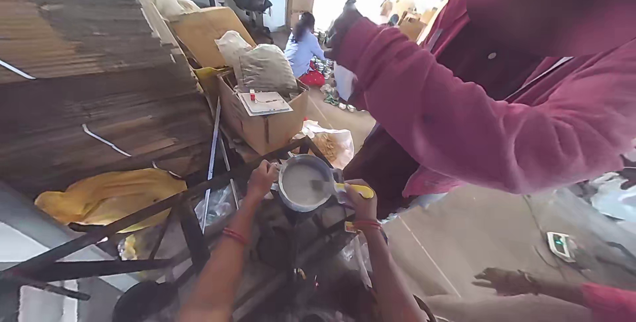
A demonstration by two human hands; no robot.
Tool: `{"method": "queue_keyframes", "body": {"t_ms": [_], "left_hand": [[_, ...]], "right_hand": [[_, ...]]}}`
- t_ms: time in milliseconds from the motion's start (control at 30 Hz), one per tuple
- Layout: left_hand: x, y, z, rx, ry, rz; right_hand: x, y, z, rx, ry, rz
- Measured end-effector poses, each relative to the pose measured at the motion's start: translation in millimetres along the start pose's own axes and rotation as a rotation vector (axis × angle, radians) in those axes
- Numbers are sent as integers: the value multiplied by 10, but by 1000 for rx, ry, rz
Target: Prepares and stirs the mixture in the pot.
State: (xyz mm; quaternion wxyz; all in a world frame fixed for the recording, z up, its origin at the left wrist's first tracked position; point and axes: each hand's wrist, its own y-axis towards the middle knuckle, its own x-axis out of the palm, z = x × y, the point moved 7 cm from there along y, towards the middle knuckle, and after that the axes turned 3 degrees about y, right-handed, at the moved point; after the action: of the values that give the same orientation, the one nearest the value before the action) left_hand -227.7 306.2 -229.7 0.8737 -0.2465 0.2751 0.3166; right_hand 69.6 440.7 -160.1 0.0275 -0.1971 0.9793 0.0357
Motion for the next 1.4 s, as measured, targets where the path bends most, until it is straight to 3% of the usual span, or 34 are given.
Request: {"method": "queue_keyframes", "body": {"t_ms": [200,400,600,700,800,967,1167,1300,1400], "left_hand": [[-50,-32,38,18,23,-3],[-103,-120,75,54,71,-73],[-112,-100,46,46,56,-101],[-103,-87,37,48,16,-75],[-111,-70,19,37,-32,-62],[-142,-76,13,17,-69,-57],[-102,-60,-18,42,-114,-25],[-99,-48,-22,64,-140,-29],[-110,-60,-32,69,-153,-36]], "right_hand": [[162,-166,-5,67,66,-132],[73,-18,25,-12,4,-6],[204,-185,-33,21,40,-172],[29,-120,27,-23,35,-84],[121,-61,185,-40,112,-4],[178,-210,47,60,89,-78],[-9,-49,106,34,48,105],[215,-104,117,73,102,-45],[131,-150,9,55,18,-91]]}}
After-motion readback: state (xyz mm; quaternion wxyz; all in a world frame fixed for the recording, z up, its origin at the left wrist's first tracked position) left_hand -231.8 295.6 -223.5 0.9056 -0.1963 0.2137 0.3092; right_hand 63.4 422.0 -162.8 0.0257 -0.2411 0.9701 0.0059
